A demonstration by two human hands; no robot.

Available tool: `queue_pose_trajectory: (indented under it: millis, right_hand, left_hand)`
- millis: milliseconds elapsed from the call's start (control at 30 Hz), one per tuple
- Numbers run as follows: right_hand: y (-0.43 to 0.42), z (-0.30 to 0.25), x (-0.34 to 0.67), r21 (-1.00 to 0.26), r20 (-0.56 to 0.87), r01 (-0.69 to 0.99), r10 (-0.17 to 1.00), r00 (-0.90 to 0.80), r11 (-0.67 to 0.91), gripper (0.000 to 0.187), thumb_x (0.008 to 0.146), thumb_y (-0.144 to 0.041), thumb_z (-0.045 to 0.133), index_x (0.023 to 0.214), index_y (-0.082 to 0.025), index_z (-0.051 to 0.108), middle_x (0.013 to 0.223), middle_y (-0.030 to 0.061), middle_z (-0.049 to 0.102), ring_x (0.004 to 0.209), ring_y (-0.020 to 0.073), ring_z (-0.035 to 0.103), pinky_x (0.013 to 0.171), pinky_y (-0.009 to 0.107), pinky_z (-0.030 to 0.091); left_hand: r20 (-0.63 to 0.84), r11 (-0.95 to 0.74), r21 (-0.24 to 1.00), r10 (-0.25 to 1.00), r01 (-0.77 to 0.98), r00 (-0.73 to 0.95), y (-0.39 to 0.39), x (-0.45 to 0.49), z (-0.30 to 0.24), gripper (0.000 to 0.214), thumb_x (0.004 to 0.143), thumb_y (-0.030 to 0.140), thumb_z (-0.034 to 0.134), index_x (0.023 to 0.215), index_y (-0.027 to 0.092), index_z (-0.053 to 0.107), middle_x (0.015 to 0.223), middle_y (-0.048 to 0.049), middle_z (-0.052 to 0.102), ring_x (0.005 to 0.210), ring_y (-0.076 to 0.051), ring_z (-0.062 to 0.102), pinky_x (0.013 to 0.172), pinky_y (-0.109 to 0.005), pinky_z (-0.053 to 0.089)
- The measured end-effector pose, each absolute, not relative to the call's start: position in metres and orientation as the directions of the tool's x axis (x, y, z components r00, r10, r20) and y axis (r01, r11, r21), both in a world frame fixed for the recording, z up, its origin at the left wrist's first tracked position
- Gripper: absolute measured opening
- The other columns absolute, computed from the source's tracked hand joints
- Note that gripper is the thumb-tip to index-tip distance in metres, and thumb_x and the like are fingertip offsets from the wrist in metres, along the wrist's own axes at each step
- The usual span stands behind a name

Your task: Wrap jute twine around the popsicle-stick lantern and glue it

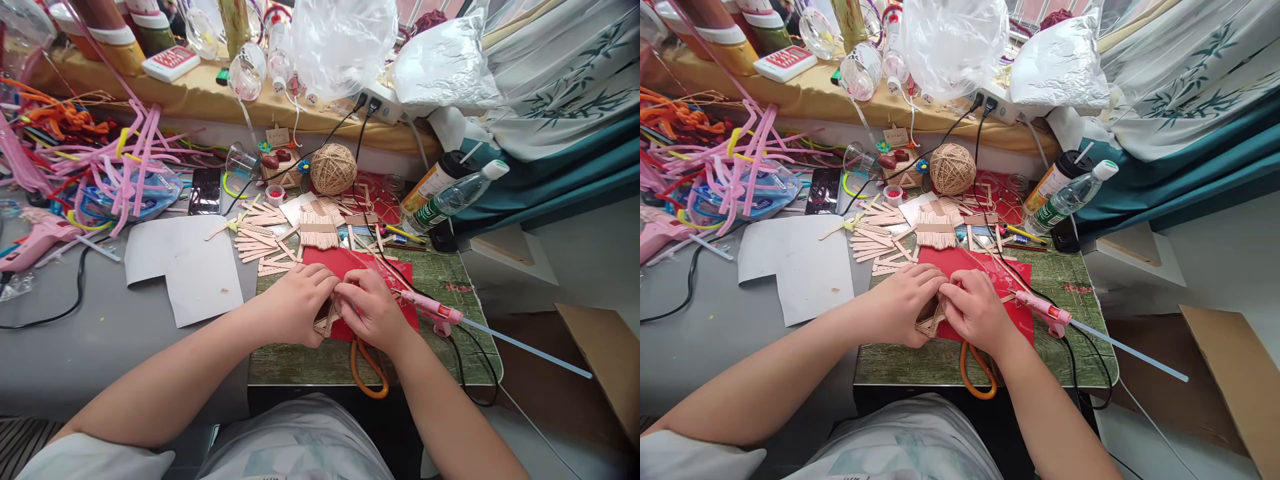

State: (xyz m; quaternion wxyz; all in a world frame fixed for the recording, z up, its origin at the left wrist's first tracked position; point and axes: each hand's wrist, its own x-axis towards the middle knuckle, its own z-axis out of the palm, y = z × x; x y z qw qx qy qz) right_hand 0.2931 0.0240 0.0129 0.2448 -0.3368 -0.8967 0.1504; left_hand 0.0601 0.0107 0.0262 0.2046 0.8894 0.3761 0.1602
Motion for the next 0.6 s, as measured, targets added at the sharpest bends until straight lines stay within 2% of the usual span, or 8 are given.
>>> queue_pose_trajectory:
  millis: [300, 367, 500, 600]
  right_hand:
    - [0.029, 0.016, 0.295, -0.358, 0.367, 0.524, 0.633, -0.682, 0.773, 0.015, 0.1, -0.015, 0.061, 0.105, -0.024, 0.071, 0.109, 0.0095, 0.067, 0.098, 0.0266, 0.059, 0.089, 0.047, 0.048]
    - [0.024, 0.017, 0.296, -0.344, 0.381, 0.509, 0.612, -0.693, 0.789, 0.018, 0.099, -0.013, 0.061, 0.111, -0.023, 0.071, 0.11, 0.0105, 0.068, 0.099, 0.0269, 0.06, 0.089, 0.047, 0.049]
    - [0.009, 0.017, 0.297, -0.334, 0.416, 0.409, 0.523, -0.744, 0.849, 0.036, 0.099, -0.011, 0.063, 0.132, -0.024, 0.067, 0.119, 0.0122, 0.069, 0.104, 0.0281, 0.062, 0.09, 0.048, 0.05]
    - [0.004, 0.016, 0.297, -0.349, 0.401, 0.408, 0.528, -0.748, 0.844, 0.035, 0.1, -0.012, 0.065, 0.133, -0.026, 0.067, 0.121, 0.0114, 0.071, 0.106, 0.028, 0.064, 0.092, 0.048, 0.051]
  left_hand:
    - [0.121, -0.634, 0.475, 0.734, 0.61, 0.669, 0.011, 0.06, 0.026, 0.069, 0.066, 0.033, 0.076, 0.13, 0.017, 0.056, 0.125, -0.0135, 0.068, 0.121, -0.036, 0.059, 0.105, -0.049, 0.047]
    - [0.125, -0.632, 0.481, 0.736, 0.608, 0.666, 0.011, 0.06, 0.025, 0.069, 0.066, 0.033, 0.076, 0.13, 0.017, 0.056, 0.125, -0.0132, 0.068, 0.121, -0.035, 0.059, 0.105, -0.048, 0.047]
    - [0.145, -0.638, 0.497, 0.729, 0.588, 0.668, 0.011, 0.06, 0.025, 0.066, 0.068, 0.031, 0.073, 0.13, 0.018, 0.056, 0.124, -0.0137, 0.068, 0.121, -0.036, 0.06, 0.104, -0.049, 0.046]
    - [0.157, -0.64, 0.493, 0.732, 0.59, 0.662, 0.01, 0.06, 0.026, 0.062, 0.072, 0.031, 0.07, 0.131, 0.018, 0.057, 0.123, -0.0142, 0.069, 0.122, -0.036, 0.06, 0.104, -0.048, 0.046]
